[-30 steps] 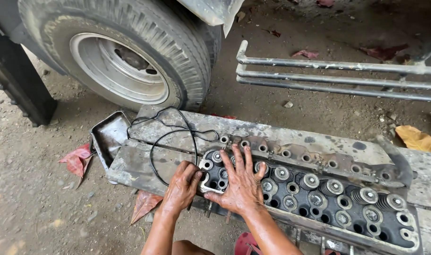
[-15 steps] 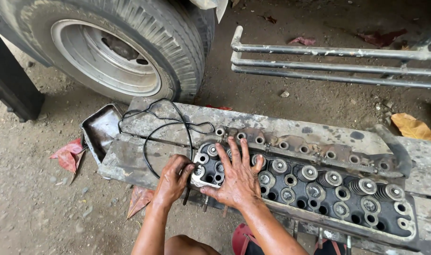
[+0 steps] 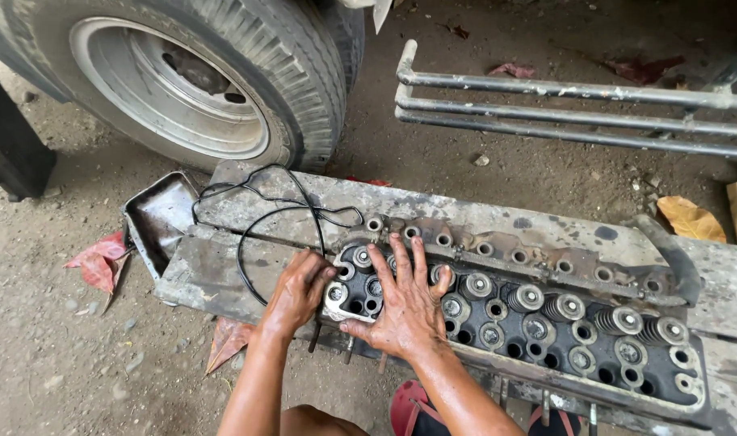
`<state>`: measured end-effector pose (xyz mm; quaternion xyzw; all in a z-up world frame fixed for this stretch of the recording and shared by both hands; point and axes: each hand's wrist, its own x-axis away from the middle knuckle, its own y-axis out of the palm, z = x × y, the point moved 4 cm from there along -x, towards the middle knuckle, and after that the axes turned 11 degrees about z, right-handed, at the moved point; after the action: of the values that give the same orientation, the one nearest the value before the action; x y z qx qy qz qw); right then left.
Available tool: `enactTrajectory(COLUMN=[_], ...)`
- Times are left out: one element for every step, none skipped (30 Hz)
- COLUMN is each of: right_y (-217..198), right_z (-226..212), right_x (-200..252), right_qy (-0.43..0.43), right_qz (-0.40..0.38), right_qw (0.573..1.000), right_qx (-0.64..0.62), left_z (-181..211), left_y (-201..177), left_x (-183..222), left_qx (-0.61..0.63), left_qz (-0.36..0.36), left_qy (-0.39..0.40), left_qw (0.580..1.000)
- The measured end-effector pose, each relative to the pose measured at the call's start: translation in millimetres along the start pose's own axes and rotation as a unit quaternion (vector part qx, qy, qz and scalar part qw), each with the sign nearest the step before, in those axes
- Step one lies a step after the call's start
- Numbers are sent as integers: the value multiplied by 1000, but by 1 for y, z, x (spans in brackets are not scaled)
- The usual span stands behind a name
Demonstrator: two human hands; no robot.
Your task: Inspecting and manipulating valve assemblies on a cylinder head
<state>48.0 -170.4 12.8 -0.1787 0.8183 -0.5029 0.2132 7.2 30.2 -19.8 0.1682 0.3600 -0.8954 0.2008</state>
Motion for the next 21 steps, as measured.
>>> enactTrajectory(right_y=[0,0,-1,-1,-2,-4,-5,-4,-2,-1,-2,-2,-1,0,-2,-4,-4,-5,-6,-6,-3], right_z=[0,0,-1,-1,-2,-2,-2,-2,-2,-2,-2,-3,-2,-2,-3,-4,-4,-3,-3,-2,-3], right_x=[0,0,0,3,2,1,-1,-2,2,-1,0,0,2,4,1,2,2,1,-2,-4,0], right_qy=[4,4,1,4,3,3,3,5,7,7,4,0,1,0,-3,-3,0,2,2,4,6], right_qz=[-2,-1,0,-2,-2,-1,3,5,-1,-3,8,20,16,12,13,15,8,2,3,8,2], right_qw=[1000,1000,1000,1000,1000,1000,1000,1000,1000,1000,1000,1000,1000,1000,1000,1000,1000,1000,1000,1000,1000], right_qx=[2,2,2,6,-4,-14,-11,-6,-2,-2,0,2,5,7,10,14,6,-2,-2,-1,-2], left_z=[-4,-6,-8,-6,-5,-2,0,0,0,-2,-2,-2,-3,-3,-2,-6,-11,-16,-10,-6,-1], left_y=[5,9,13,12,10,9,4,1,-3,-2,1,2,7,10,12,11,10,10,5,1,-5], left_x=[-10,-20,-29,-25,-27,-29,-23,-16,-2,-7,-10,-13,-20,-26,-40,-35,-32,-30,-23,-15,2], left_qx=[4,-3,-10,-5,0,5,6,4,1,3,3,4,7,15,23,25,33,41,41,44,44], left_qz=[-3,1,7,6,4,1,3,-3,-13,-13,-4,5,4,8,15,17,11,4,6,3,-1], left_qy=[-1,24,48,46,50,54,58,49,32,30,40,50,47,43,44,46,46,46,47,49,41], left_qw=[1000,1000,999,999,999,999,998,999,999,999,999,999,999,999,999,998,998,998,998,998,998])
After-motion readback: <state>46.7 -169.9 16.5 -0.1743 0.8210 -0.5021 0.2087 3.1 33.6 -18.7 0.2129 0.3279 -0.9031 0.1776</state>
